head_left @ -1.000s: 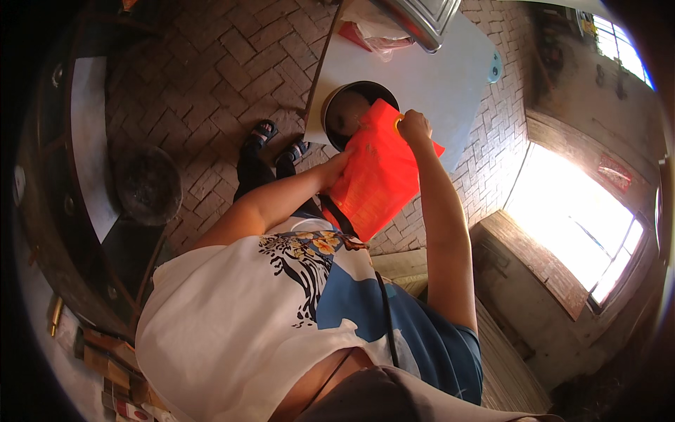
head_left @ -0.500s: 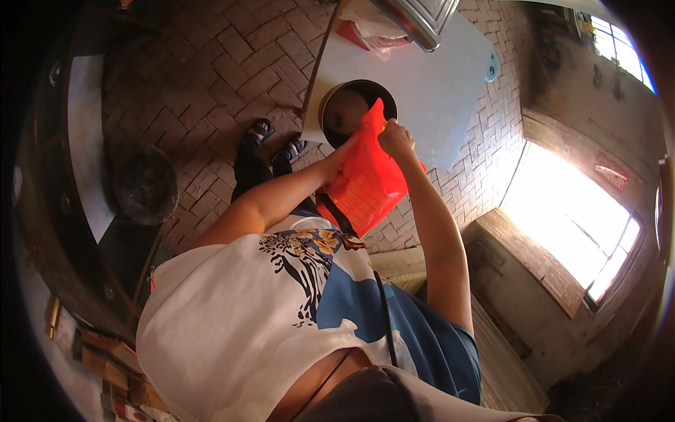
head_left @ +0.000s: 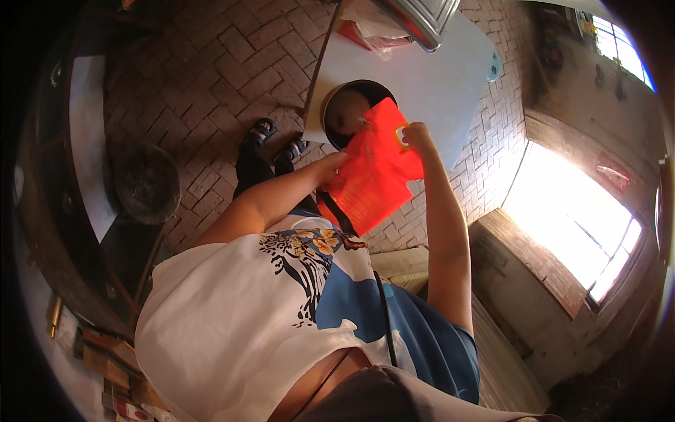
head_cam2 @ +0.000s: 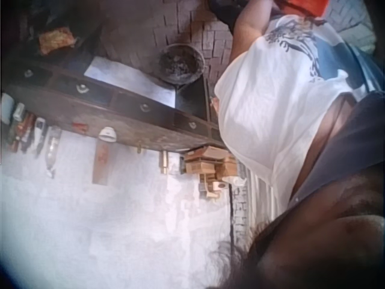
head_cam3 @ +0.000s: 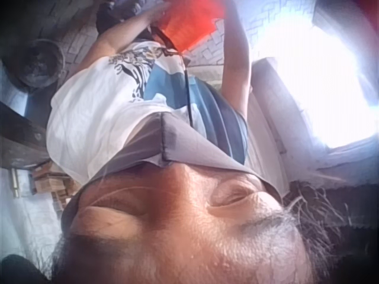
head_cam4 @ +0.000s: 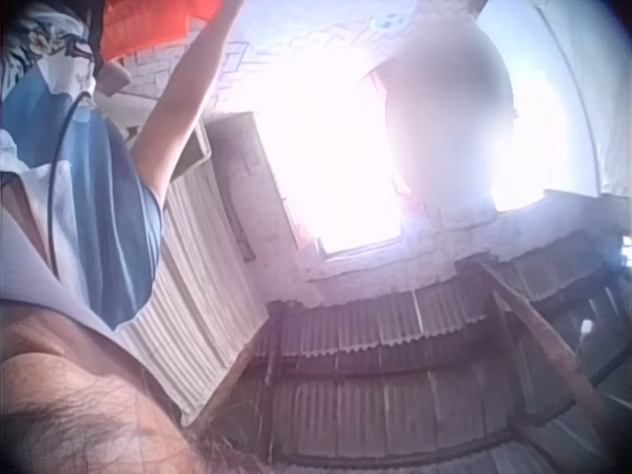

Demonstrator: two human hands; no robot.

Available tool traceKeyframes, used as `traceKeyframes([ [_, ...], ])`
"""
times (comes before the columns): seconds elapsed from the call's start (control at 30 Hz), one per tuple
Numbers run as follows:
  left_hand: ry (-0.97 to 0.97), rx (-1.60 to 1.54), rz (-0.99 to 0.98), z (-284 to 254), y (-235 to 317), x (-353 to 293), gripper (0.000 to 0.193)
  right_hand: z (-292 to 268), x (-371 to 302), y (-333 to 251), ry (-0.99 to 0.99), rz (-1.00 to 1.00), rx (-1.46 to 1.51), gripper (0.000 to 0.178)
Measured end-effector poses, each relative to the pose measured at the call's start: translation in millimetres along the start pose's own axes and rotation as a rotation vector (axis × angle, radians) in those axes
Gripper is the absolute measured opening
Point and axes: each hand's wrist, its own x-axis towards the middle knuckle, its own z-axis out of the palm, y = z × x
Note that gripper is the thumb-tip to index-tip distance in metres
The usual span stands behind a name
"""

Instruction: The person retrieves a red bag from a green bin, pours grains from the bag into a black bowl on a table, and returns the bag to the bin before carrying the bowl away.

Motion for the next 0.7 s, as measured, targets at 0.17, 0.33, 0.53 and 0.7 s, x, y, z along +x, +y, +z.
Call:
traceKeyframes([
  [0.17,-0.178,-0.170,0.094,10.8,10.6,-4.9,0.050,1.1,-17.2,-25.2,0.020,0.018,-0.077,0.019],
  [0.33,-0.365,-0.087,0.177,33.3,19.7,-31.2,0.056,-7.3,-28.2,-34.4,0.003,-0.038,-0.031,0.022],
  [0.53,-0.367,-0.020,0.203,44.3,14.4,-35.7,0.055,-6.7,-30.3,-40.6,-0.010,-0.091,-0.089,0.022],
  [0.7,-0.221,-0.156,0.050,32.9,12.3,-16.4,0.045,-14.7,-44.8,-60.1,0.067,-0.085,-0.093,0.022],
])
